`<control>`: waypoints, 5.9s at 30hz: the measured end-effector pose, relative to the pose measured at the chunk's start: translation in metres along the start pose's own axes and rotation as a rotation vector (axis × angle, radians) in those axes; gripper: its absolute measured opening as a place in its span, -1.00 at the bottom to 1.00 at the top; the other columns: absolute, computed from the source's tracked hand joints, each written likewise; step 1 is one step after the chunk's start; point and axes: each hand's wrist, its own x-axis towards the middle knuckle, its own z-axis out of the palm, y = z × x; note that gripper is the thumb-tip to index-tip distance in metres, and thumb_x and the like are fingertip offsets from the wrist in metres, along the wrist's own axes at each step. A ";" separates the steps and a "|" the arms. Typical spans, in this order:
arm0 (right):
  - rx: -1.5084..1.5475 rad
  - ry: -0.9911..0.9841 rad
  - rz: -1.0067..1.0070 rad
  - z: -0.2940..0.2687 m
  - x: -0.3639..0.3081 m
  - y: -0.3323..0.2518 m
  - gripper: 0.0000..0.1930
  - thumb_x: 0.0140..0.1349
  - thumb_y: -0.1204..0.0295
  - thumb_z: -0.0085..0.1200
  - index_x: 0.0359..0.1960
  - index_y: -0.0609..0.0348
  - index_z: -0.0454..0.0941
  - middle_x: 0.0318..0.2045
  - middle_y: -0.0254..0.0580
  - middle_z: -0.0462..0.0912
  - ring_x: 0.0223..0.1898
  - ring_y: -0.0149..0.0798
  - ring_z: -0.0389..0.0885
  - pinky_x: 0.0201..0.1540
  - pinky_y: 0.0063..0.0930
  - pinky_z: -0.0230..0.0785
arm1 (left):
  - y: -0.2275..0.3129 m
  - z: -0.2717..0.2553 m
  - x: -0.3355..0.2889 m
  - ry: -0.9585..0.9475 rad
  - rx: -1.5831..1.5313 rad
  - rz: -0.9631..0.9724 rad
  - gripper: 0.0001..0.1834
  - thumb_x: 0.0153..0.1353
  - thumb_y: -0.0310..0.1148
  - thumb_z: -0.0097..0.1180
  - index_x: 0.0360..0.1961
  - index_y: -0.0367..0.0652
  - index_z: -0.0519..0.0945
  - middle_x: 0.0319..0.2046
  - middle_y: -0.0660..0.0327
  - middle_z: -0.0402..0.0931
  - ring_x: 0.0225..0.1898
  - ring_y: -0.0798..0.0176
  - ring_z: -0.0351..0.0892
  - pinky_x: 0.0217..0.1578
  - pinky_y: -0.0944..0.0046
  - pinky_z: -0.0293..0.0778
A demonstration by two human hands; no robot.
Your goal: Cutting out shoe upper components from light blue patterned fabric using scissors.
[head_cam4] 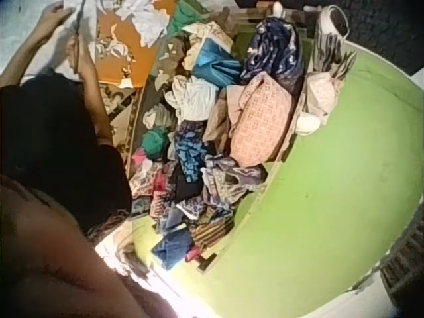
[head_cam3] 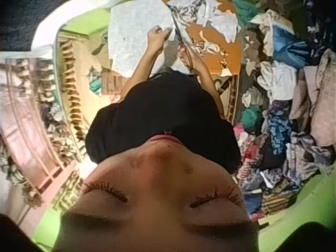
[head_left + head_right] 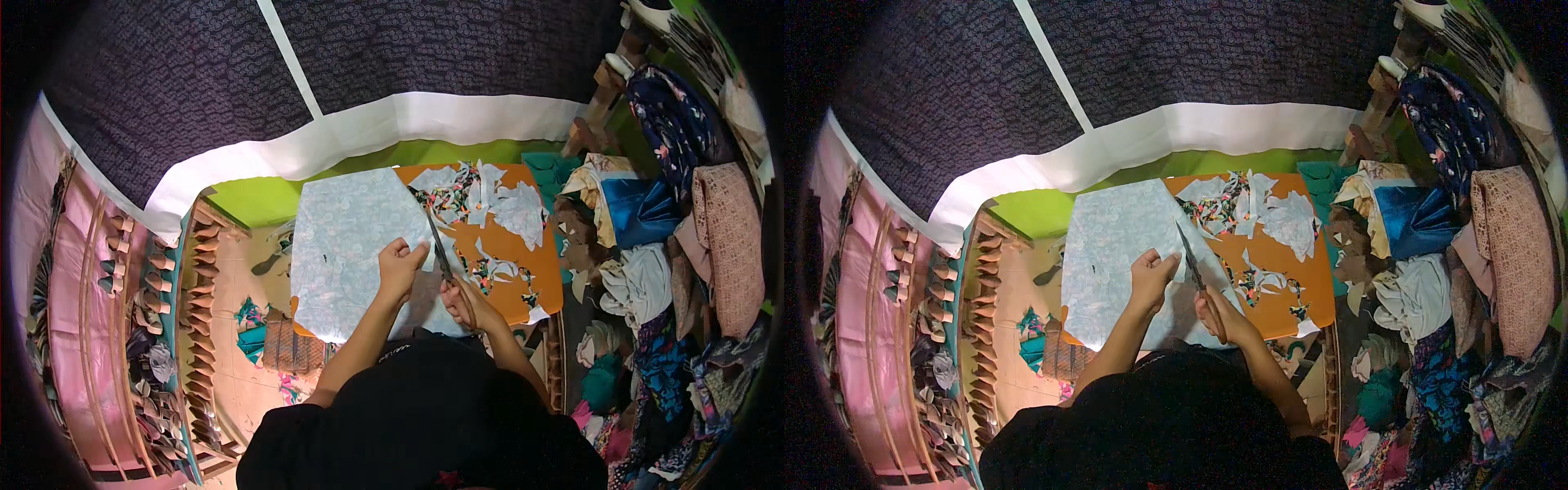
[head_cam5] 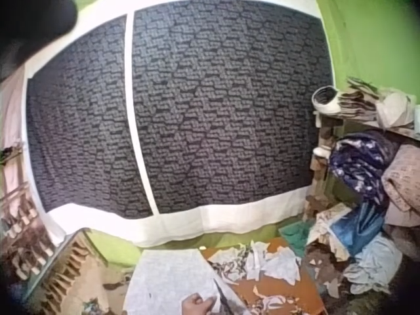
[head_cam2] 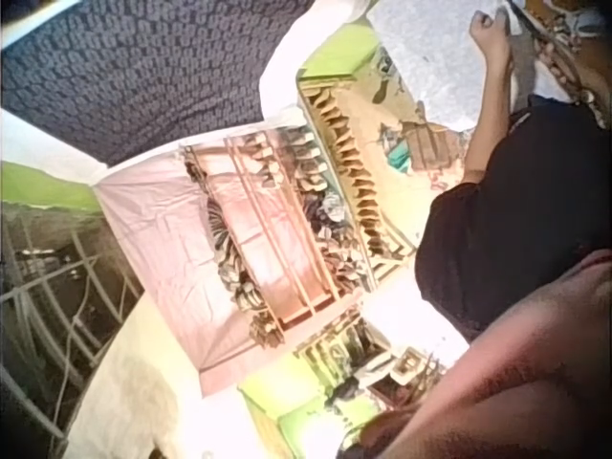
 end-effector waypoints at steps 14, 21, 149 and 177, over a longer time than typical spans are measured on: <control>-0.043 0.015 -0.007 -0.003 0.001 0.004 -0.63 0.18 -0.03 -0.42 -0.34 -0.08 0.31 -0.70 -0.59 0.20 -0.76 -0.59 0.06 -0.74 -0.75 -0.11 | -0.001 0.001 0.001 -0.058 -0.010 -0.011 -0.64 -0.06 -0.53 0.10 -0.76 -0.04 0.16 -0.79 0.46 0.14 -0.76 0.60 0.04 -0.77 0.54 -0.04; -0.264 0.035 -0.116 0.002 -0.006 -0.007 -0.64 0.19 0.00 -0.39 -0.30 -0.03 0.29 -0.67 -0.50 0.25 -0.74 -0.58 0.14 -0.73 -0.73 -0.02 | 0.004 0.000 -0.001 -0.058 0.016 -0.028 -0.66 -0.06 -0.52 0.11 -0.75 -0.06 0.19 -0.79 0.46 0.17 -0.76 0.60 0.07 -0.77 0.54 -0.02; 0.194 -0.091 0.082 -0.013 0.004 0.009 -0.77 0.14 0.22 -0.19 -0.28 0.07 0.23 -0.57 -0.41 0.25 -0.65 -0.56 0.20 -0.71 -0.71 0.04 | -0.002 0.010 -0.005 0.060 -0.153 0.091 -0.87 -0.05 -0.53 0.13 -0.51 -0.25 0.40 -0.65 0.34 0.40 -0.68 0.58 0.26 -0.69 0.57 0.14; -0.246 0.066 -0.156 -0.008 -0.004 0.006 -0.65 0.16 0.05 -0.26 -0.36 0.09 0.24 -0.67 -0.46 0.21 -0.74 -0.57 0.12 -0.75 -0.73 -0.04 | 0.006 0.010 -0.008 -0.031 -0.146 -0.042 -0.85 -0.08 -0.56 0.13 -0.47 -0.28 0.40 -0.59 0.33 0.40 -0.60 0.54 0.33 -0.59 0.57 0.26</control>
